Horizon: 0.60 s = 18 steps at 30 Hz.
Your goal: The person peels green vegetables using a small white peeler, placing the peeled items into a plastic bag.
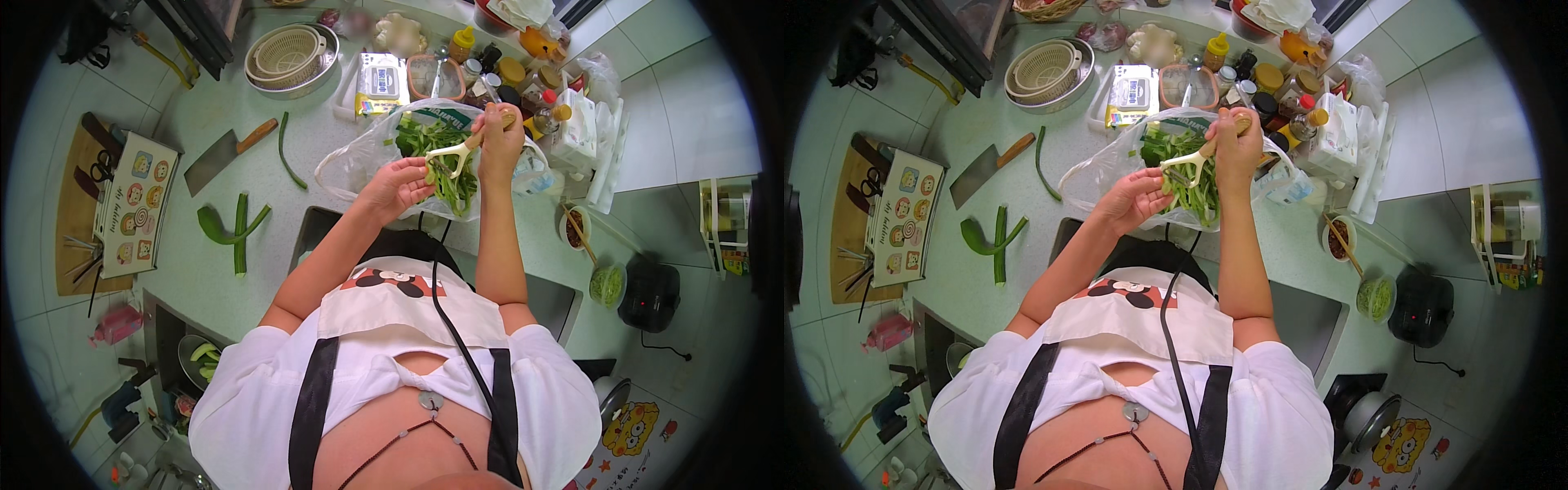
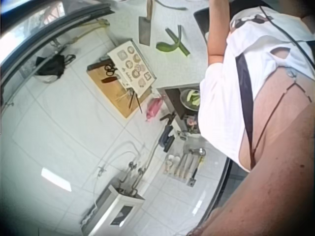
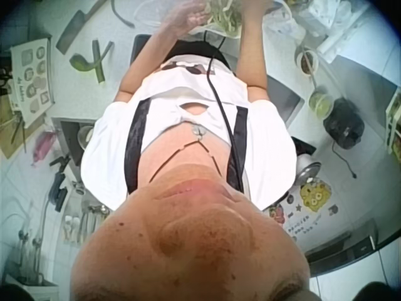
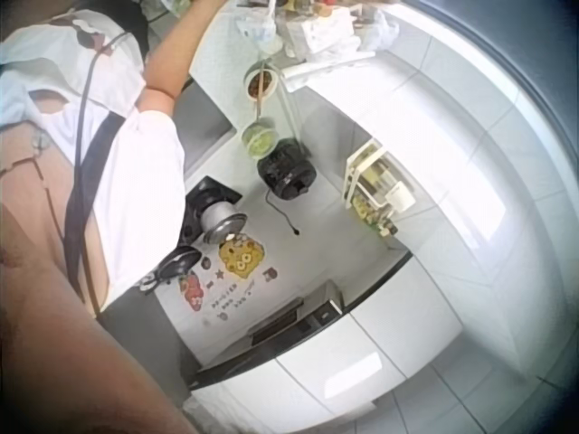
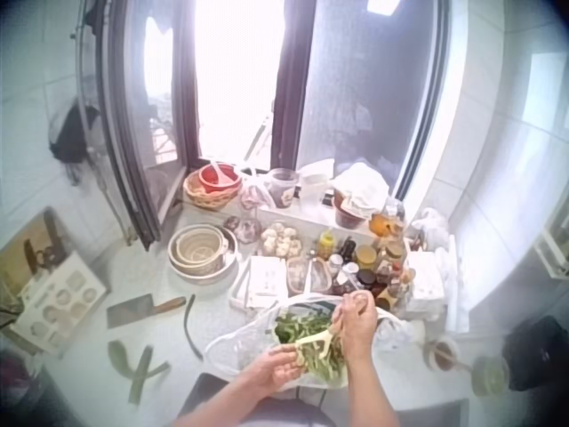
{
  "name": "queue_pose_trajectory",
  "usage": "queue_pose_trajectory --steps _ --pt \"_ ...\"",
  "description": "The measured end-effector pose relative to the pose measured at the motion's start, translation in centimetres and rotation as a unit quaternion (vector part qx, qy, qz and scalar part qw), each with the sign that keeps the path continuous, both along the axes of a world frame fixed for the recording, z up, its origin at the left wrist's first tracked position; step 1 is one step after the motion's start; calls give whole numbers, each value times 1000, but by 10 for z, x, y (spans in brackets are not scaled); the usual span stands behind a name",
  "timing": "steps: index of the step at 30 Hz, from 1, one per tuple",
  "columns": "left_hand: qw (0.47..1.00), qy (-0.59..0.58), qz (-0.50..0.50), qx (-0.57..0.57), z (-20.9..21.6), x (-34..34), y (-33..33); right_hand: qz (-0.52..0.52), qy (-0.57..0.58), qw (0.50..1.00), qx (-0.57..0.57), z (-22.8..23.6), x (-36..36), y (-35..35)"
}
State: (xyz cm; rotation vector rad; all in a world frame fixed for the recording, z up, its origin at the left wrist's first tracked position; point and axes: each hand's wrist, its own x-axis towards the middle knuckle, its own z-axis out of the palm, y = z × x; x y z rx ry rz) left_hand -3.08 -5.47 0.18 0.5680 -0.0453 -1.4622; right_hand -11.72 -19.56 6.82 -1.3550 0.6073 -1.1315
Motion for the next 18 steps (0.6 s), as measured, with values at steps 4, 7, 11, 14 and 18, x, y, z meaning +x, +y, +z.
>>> queue_pose_trajectory --steps 4,7,11,14,18 --pt "1000 -14 -2 13 0 0 -2 4 12 1000 -16 0 0 2" --pt "1000 -11 13 23 3 -1 -3 2 29 999 -20 5 -2 6" --pt "1000 -1 20 19 -1 -1 -5 7 30 999 -19 5 0 9" --pt "999 2 27 24 2 -2 -4 15 22 999 -19 4 2 12" --pt "1000 -6 13 23 3 -2 -3 11 30 999 -21 3 2 10"
